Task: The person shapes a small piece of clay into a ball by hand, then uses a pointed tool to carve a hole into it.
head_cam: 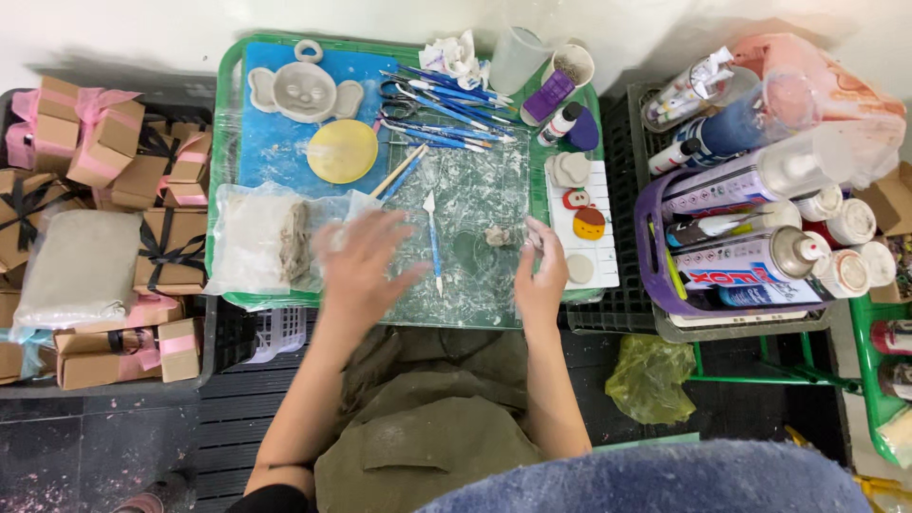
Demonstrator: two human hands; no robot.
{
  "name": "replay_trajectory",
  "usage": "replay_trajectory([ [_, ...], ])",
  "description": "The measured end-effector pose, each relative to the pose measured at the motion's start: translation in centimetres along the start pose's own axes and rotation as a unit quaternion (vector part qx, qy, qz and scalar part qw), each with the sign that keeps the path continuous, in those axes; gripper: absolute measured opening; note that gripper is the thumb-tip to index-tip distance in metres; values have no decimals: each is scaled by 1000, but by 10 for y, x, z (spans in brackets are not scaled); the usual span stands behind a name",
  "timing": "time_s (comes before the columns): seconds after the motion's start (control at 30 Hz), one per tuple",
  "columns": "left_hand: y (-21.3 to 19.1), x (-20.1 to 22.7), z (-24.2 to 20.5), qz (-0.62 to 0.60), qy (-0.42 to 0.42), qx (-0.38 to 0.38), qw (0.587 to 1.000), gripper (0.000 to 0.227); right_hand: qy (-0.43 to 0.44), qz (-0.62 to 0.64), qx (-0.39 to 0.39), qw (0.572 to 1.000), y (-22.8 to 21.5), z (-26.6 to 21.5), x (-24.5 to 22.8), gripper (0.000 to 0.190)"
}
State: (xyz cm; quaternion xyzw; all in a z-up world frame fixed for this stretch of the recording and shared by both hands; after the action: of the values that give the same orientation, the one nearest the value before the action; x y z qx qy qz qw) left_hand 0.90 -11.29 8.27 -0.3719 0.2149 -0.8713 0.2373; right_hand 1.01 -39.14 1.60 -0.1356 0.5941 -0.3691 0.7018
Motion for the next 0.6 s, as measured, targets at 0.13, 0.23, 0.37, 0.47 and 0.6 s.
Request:
replay_trajectory([
  [0.13,-71,-44,-42,117,-185,100,971,56,-161,-149,-32,975,20,13,-12,32],
  [0.23,-97,-72,-62,133,-272,113,946,60,-177,-145,-34,973,33,7,-20,41],
  [0.37,-79,-74,-60,11,-276,61,959,41,-142,-161,-35,976,37,12,-11,35],
  [0.47,-48,-60,-59,-119,-351,-25,929,61,-98,-101,-58,988,35,13,5,33],
  [0.6,-17,-51,-56,34,-217,-103,970,59,113,358,-79,923,32,16,26,18],
])
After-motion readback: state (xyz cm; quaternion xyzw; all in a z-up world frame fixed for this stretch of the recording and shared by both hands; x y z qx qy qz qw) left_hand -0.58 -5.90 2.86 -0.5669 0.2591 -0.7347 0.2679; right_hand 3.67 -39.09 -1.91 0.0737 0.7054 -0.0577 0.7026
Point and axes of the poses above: each hand's wrist, its own z-axis towards the middle knuckle, its own y-axis out of the palm, x = y × z, the point moved 3 cm from there along z, towards the middle knuckle, and after that the axes turned 13 degrees about -z, right-handed, at the moved point
